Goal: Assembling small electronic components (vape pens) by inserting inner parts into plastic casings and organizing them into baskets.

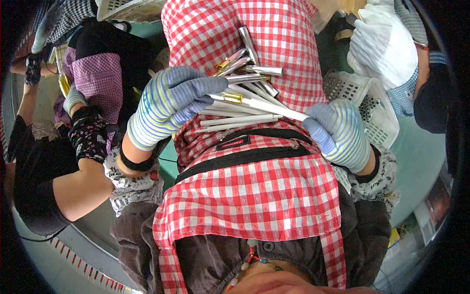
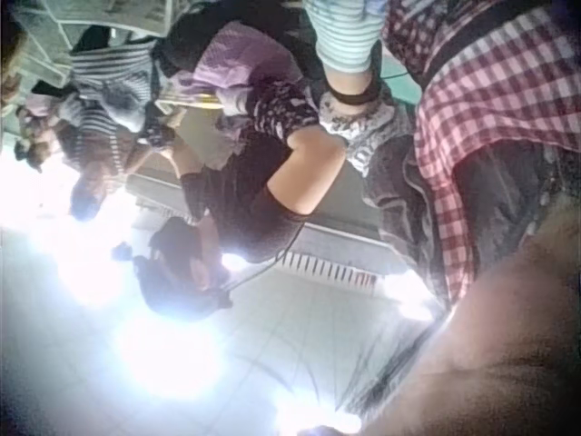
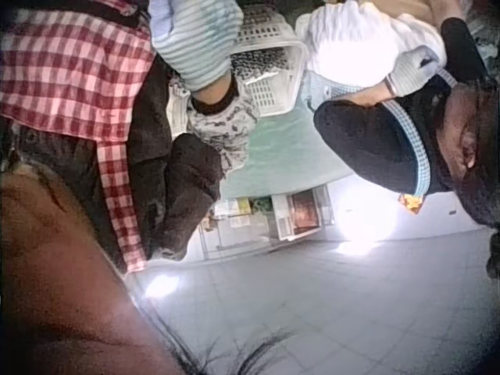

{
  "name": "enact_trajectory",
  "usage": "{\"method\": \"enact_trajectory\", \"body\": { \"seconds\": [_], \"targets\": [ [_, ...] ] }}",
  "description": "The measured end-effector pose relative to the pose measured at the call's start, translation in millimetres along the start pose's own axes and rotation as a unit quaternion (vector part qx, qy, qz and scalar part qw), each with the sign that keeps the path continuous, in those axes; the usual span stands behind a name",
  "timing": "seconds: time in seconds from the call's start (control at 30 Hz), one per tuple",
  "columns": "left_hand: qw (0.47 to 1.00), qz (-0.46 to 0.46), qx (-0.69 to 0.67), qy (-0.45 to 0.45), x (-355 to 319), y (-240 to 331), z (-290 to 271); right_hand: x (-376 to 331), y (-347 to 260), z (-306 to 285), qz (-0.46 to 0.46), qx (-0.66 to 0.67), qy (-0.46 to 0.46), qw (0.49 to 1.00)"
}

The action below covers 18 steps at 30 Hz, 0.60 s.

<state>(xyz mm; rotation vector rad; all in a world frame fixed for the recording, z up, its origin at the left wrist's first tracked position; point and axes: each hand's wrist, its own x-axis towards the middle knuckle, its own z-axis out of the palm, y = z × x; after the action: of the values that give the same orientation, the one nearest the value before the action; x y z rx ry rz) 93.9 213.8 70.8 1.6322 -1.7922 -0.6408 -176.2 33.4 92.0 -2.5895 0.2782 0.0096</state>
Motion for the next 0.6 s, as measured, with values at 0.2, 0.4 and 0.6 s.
{"method": "enact_trajectory", "body": {
  "seconds": [0.2,0.4,0.6],
  "targets": [
    [0.992,0.100,0.071,0.014,12.8,9.2,-2.2,9.4,11.4,11.5,0.100,0.415,-0.121,0.896],
    [0.984,0.126,0.120,-0.041,34.0,28.9,25.2,-2.1,31.2,24.9,-0.042,0.117,-0.094,0.988],
    [0.981,0.121,0.090,-0.125,70.9,54.8,38.6,-56.1,85.3,0.3,0.036,0.146,0.111,0.982]
  ]
}}
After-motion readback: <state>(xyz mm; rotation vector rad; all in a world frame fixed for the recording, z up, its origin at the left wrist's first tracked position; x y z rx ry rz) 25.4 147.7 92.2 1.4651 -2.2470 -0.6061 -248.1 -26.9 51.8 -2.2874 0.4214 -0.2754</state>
